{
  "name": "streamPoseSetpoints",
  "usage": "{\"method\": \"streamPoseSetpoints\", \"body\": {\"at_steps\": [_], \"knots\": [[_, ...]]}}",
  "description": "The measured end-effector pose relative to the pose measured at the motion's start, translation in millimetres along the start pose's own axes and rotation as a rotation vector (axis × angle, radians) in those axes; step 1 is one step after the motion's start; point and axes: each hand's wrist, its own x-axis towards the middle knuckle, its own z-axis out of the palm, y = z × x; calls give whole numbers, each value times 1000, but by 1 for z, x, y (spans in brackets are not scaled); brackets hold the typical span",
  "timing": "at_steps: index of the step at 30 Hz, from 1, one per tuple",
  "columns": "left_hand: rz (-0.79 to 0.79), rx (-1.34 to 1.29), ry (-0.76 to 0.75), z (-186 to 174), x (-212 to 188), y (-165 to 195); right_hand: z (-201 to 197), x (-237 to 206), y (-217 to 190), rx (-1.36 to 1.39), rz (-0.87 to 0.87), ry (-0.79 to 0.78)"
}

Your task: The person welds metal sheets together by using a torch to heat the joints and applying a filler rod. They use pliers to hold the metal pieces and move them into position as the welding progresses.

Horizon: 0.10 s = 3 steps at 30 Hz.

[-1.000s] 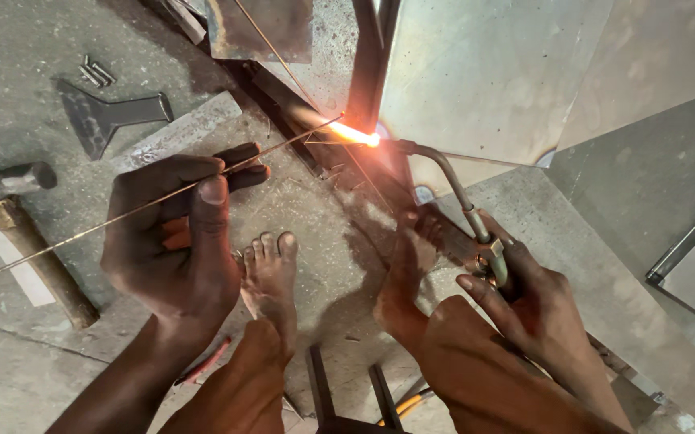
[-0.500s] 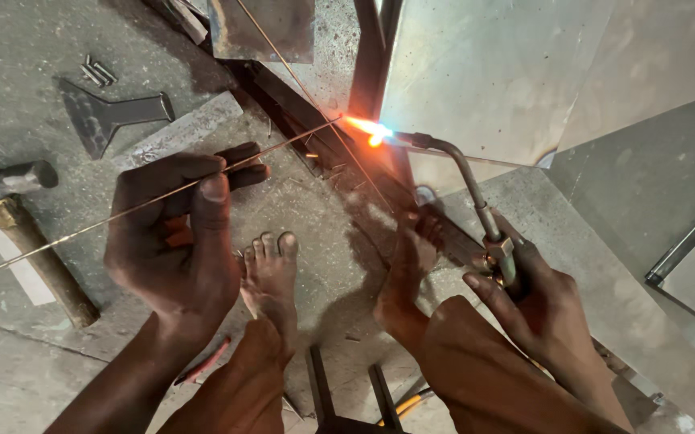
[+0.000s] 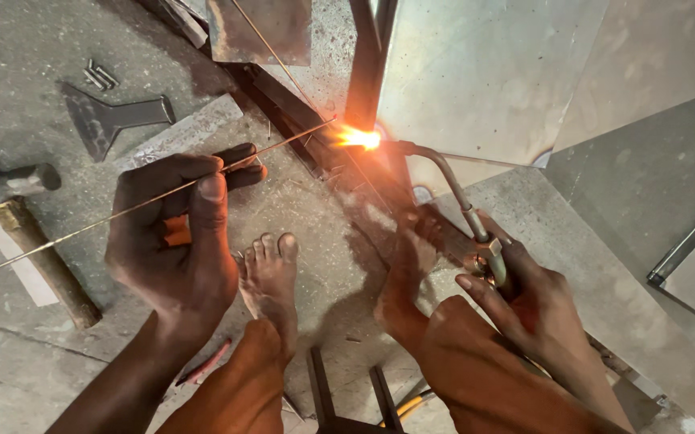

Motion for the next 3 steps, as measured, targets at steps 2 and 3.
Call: {"method": "streamPoseSetpoints", "body": {"at_steps": [2,3], "knots": [[-31,23,29,-1,0,2,2,-1,13,27,-3,7],[-56,33,56,0,1,4,2,-1,20,43,44,13]]}}
